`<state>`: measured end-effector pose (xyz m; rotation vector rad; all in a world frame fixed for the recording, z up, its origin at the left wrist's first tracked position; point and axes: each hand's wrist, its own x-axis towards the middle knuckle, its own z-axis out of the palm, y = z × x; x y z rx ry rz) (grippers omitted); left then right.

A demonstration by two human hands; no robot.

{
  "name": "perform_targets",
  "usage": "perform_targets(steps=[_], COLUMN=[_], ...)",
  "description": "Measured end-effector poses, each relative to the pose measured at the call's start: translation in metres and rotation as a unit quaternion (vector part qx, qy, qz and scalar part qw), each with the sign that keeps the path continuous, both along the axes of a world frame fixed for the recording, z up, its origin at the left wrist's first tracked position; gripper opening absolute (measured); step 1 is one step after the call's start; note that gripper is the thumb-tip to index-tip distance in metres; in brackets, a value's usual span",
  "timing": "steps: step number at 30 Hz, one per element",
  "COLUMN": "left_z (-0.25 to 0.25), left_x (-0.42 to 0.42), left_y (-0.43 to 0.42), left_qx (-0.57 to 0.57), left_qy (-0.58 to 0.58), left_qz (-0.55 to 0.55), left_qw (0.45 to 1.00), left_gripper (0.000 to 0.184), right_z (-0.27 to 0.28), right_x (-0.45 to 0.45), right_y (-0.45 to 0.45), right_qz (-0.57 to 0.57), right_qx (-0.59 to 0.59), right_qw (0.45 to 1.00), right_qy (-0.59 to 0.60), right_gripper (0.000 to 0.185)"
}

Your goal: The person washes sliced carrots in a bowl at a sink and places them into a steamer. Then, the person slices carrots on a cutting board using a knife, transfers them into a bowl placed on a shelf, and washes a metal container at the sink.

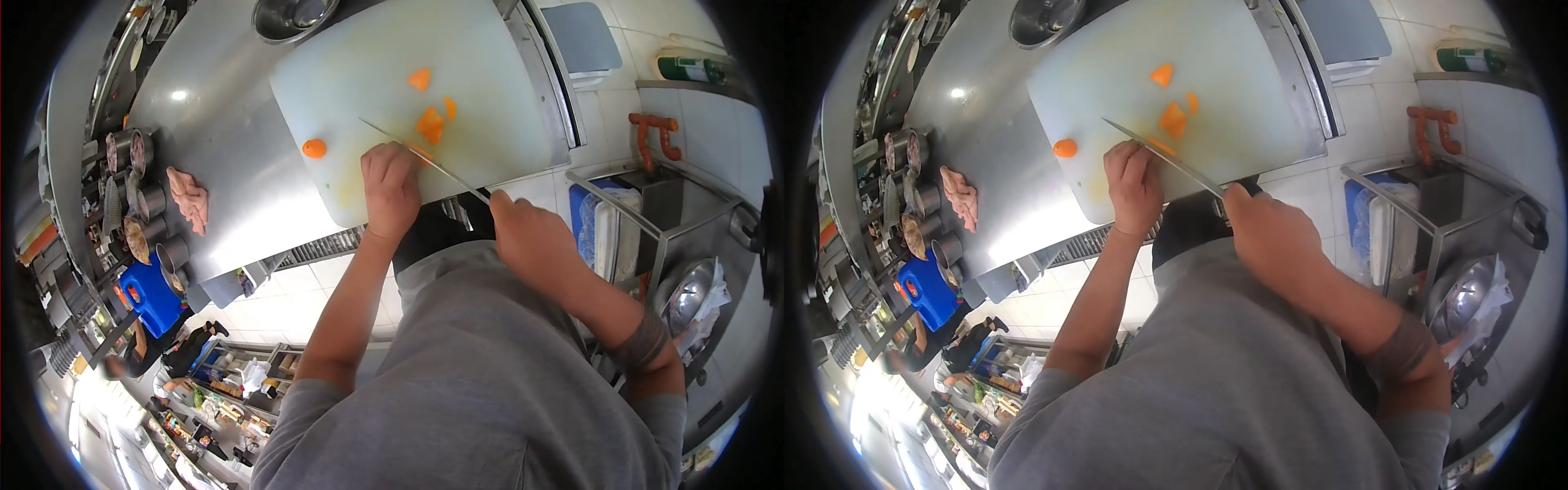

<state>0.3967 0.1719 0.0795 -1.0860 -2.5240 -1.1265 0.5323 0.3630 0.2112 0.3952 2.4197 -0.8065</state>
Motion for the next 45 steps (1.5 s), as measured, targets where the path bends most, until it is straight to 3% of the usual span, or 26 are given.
perform_targets(steps=[5,11,20,25,32,39,45], left_z=[-0.004,-0.002,-0.008,-0.004,-0.001,-0.003,-0.003], left_x=[0.0,-0.002,-0.001,-0.004,-0.009,-0.013,-0.012], left_y=[0.0,-0.001,-0.003,-0.007,-0.007,-0.013,-0.012], left_qx=[0.01,0.009,0.011,0.005,0.021,0.022,0.035], left_qy=[-0.013,-0.016,-0.012,-0.021,-0.018,-0.044,-0.021], left_qz=[0.002,-0.01,0.003,-0.007,-0.012,-0.014,-0.012], left_qw=[1.0,1.0,1.0,1.0,1.0,0.999,0.999], left_gripper=[0.027,0.027,0.028,0.027,0.023,0.024,0.029], right_z=[0.019,-0.044,0.008,-0.049,-0.051,-0.023,0.011], right_x=[0.009,-0.008,0.0,-0.005,-0.012,-0.018,-0.001], right_y=[-0.002,-0.01,-0.009,-0.019,-0.023,-0.015,-0.017], right_qz=[-0.006,-0.001,-0.009,-0.006,-0.013,0.006,0.005], right_qx=[0.01,-0.016,0.011,0.005,0.015,-0.005,0.027], right_qw=[0.999,1.0,0.999,1.0,1.0,0.999,0.999], right_qy=[-0.037,-0.004,-0.049,0.021,0.019,0.036,-0.032], right_gripper=[0.01,0.01,0.01,0.009,0.014,0.016,0.013])
